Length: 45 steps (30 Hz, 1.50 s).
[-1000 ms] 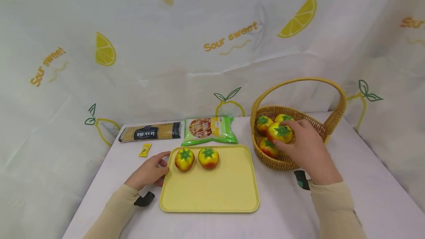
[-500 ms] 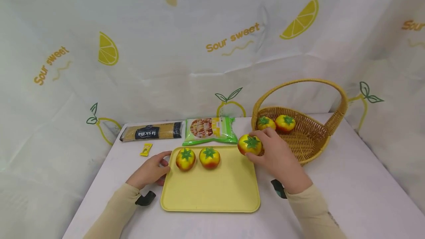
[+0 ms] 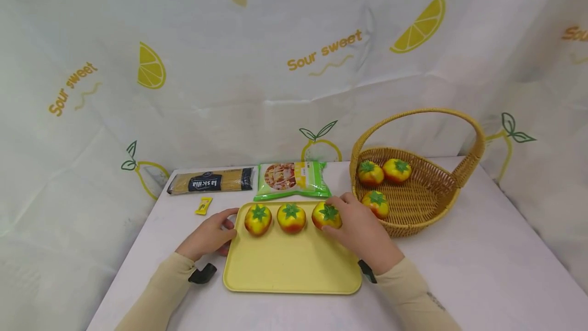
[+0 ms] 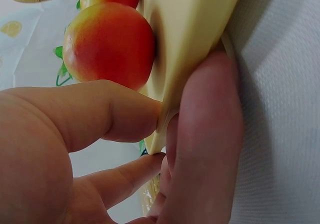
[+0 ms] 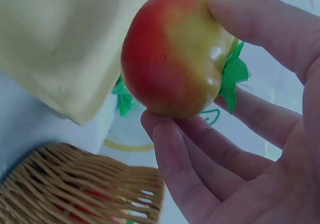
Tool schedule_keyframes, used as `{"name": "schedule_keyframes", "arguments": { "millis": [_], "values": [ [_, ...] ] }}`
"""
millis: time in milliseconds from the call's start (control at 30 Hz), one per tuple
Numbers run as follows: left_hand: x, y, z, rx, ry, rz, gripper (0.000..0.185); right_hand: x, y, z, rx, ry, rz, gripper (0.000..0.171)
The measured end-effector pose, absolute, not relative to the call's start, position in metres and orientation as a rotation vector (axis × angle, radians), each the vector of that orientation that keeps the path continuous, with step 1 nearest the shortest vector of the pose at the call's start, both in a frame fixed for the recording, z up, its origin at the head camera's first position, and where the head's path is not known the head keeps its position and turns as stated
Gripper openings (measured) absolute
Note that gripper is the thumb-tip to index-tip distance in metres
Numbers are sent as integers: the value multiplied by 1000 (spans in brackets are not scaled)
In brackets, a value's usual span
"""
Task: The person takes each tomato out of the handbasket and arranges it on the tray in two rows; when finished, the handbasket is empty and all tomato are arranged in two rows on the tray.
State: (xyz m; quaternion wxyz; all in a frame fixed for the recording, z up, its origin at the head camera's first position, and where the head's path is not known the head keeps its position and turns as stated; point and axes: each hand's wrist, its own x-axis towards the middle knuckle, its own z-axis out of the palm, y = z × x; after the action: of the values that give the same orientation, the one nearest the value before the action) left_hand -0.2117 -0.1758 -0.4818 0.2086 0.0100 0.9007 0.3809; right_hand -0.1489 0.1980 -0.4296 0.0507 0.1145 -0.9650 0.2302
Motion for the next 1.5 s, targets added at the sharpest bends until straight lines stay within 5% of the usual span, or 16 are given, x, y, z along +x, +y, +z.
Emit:
{"name": "schedule_keyframes", "arguments": {
  "millis": [1500],
  "values": [
    [-213, -176, -484, 25, 2522, 1047, 66, -150, 190, -439, 333, -2986, 627, 59]
  ]
}}
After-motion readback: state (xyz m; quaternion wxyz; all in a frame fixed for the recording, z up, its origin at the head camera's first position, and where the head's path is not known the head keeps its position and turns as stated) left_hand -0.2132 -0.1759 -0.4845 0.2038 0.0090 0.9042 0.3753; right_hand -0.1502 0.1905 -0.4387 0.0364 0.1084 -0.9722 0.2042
